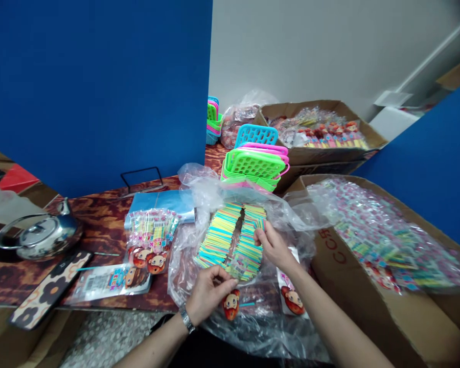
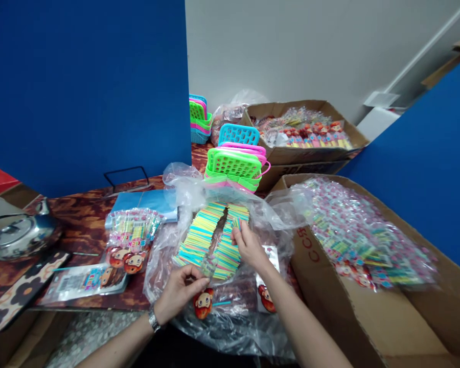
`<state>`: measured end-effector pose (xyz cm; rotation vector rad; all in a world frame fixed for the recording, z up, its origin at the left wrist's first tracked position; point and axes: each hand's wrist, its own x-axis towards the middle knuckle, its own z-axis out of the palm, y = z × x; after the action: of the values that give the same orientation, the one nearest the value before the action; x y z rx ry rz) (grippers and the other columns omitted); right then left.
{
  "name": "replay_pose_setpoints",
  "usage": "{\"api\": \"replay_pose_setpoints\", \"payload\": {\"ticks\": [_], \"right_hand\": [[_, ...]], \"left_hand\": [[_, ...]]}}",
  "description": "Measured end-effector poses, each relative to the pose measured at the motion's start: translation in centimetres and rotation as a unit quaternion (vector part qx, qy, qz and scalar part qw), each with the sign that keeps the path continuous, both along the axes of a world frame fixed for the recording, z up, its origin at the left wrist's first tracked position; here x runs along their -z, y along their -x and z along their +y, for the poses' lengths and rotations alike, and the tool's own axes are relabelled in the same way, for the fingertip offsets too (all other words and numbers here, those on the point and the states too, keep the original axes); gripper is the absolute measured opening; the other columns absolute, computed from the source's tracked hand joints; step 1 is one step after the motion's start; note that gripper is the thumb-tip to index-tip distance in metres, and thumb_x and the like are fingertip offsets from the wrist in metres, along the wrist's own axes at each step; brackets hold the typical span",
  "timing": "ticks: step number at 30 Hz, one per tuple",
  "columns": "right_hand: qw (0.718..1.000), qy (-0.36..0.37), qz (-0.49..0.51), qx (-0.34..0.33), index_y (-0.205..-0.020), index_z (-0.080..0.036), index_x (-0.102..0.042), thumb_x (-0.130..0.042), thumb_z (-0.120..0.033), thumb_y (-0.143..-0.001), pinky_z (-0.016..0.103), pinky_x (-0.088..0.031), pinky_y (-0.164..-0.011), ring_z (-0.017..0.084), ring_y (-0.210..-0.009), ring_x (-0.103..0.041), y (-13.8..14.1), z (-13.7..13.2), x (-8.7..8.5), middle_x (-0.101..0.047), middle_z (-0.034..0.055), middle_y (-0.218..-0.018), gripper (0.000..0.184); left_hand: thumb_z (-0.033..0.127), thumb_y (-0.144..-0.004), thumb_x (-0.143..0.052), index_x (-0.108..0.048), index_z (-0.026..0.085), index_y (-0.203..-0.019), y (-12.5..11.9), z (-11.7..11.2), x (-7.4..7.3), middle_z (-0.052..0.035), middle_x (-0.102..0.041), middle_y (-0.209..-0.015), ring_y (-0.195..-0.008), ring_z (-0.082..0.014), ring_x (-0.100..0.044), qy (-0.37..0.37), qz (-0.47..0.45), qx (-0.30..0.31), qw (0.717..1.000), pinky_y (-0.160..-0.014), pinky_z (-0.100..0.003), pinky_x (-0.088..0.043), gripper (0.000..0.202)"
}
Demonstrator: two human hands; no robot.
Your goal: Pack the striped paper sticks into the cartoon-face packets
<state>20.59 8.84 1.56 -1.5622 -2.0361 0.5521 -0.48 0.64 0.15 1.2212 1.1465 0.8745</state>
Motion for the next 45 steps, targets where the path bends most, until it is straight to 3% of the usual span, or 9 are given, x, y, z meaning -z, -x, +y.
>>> {"api": "replay_pose_setpoints", "payload": {"ticks": [4,9,11,20,27,31,37,40,45], "right_hand": [[0.948,0.086,0.306,0.002,-0.092,-0.020,-0.043,-0.035,-0.042,-0.090,0.023,-0.046,-0.057,0.010,-0.059,-0.052,1.9,-1.9,-1.9,-0.051,-0.0025,-0.069,0.024],[0.871,0.044,0.488,0.044,-0.092,-0.024,-0.042,-0.037,-0.040,-0.090,0.030,-0.048,-0.068,0.013,-0.068,-0.057,4.8,-3.5,-5.3,-0.050,-0.0028,-0.070,0.017],[0.859,0.015,0.510,0.048,-0.093,-0.026,-0.042,-0.035,-0.038,-0.091,0.033,-0.047,-0.076,0.015,-0.077,-0.059,5.8,-4.1,-6.3,-0.051,-0.0021,-0.072,0.014],[0.930,-0.081,0.355,0.053,-0.088,-0.024,-0.048,-0.030,-0.032,-0.093,0.040,-0.036,-0.095,0.018,-0.102,-0.050,7.8,-5.2,-6.0,-0.055,0.0035,-0.087,0.020],[0.967,-0.085,0.239,-0.012,-0.126,-0.022,-0.037,-0.031,-0.041,-0.091,0.047,-0.026,-0.104,0.024,-0.126,-0.033,6.3,-5.9,-5.4,-0.037,0.0105,-0.135,0.040],[0.971,-0.120,0.208,-0.006,-0.124,-0.023,-0.039,-0.034,-0.030,-0.091,0.046,-0.033,-0.100,0.023,-0.120,-0.040,5.0,-5.9,-5.8,-0.044,0.0107,-0.127,0.035],[0.976,-0.190,0.037,-0.102,-0.098,-0.024,-0.058,-0.051,-0.023,-0.082,0.050,-0.034,-0.097,0.025,-0.110,-0.049,5.2,-5.8,-6.6,-0.053,0.0091,-0.116,0.018],[0.974,-0.185,0.030,-0.126,-0.103,-0.025,-0.056,-0.051,-0.022,-0.082,0.046,-0.036,-0.097,0.023,-0.108,-0.051,5.3,-5.8,-7.0,-0.055,0.0082,-0.114,0.022],[0.978,-0.197,0.013,-0.059,-0.119,-0.023,-0.046,-0.044,-0.025,-0.086,0.035,-0.044,-0.087,0.021,-0.105,-0.053,2.1,-5.5,-6.5,-0.056,0.0086,-0.112,0.034]], "left_hand": [[0.035,-0.071,-0.065,-0.056,0.014,-0.065,-0.1,0.2,-0.3,0.0001,-0.061,-0.059,-0.053,-0.0111,-0.054,-0.011,0.011,-0.008,1.000,-0.051,-0.021,-0.043,0.023],[0.033,-0.073,-0.064,-0.059,0.016,-0.066,-0.2,0.7,-1.0,-0.0014,-0.064,-0.065,-0.060,-0.0133,-0.057,-0.104,0.099,-0.034,0.989,-0.058,-0.023,-0.045,0.019],[0.032,-0.074,-0.063,-0.060,0.016,-0.066,-0.4,0.9,-1.4,-0.0013,-0.064,-0.066,-0.059,-0.0130,-0.057,-0.138,0.132,-0.044,0.981,-0.056,-0.023,-0.044,0.018],[0.030,-0.076,-0.061,-0.061,0.017,-0.067,-0.7,1.1,-2.1,-0.0017,-0.063,-0.065,-0.059,-0.0132,-0.058,-0.202,0.164,-0.065,0.963,-0.054,-0.022,-0.046,0.015],[0.024,-0.078,-0.060,-0.064,0.017,-0.079,0.1,1.7,-2.9,-0.0041,-0.067,-0.075,-0.069,-0.0149,-0.061,-0.266,0.133,-0.050,0.953,-0.059,-0.023,-0.049,0.008],[0.025,-0.079,-0.060,-0.064,0.017,-0.085,0.7,1.9,-3.0,-0.0065,-0.067,-0.080,-0.076,-0.0168,-0.062,-0.285,0.111,-0.044,0.951,-0.064,-0.025,-0.050,0.011],[0.024,-0.080,-0.058,-0.064,0.017,-0.086,1.0,1.7,-3.0,-0.0071,-0.067,-0.080,-0.075,-0.0167,-0.062,-0.316,0.147,-0.033,0.937,-0.067,-0.026,-0.050,0.011],[0.022,-0.081,-0.057,-0.063,0.016,-0.088,1.5,1.3,-2.9,-0.0066,-0.066,-0.078,-0.073,-0.0156,-0.061,-0.326,0.166,-0.029,0.930,-0.066,-0.025,-0.049,0.011],[0.024,-0.080,-0.056,-0.063,0.018,-0.083,7.1,2.0,-3.4,-0.0052,-0.065,-0.080,-0.074,-0.0162,-0.060,-0.308,0.256,-0.101,0.911,-0.065,-0.027,-0.048,0.010]]}}
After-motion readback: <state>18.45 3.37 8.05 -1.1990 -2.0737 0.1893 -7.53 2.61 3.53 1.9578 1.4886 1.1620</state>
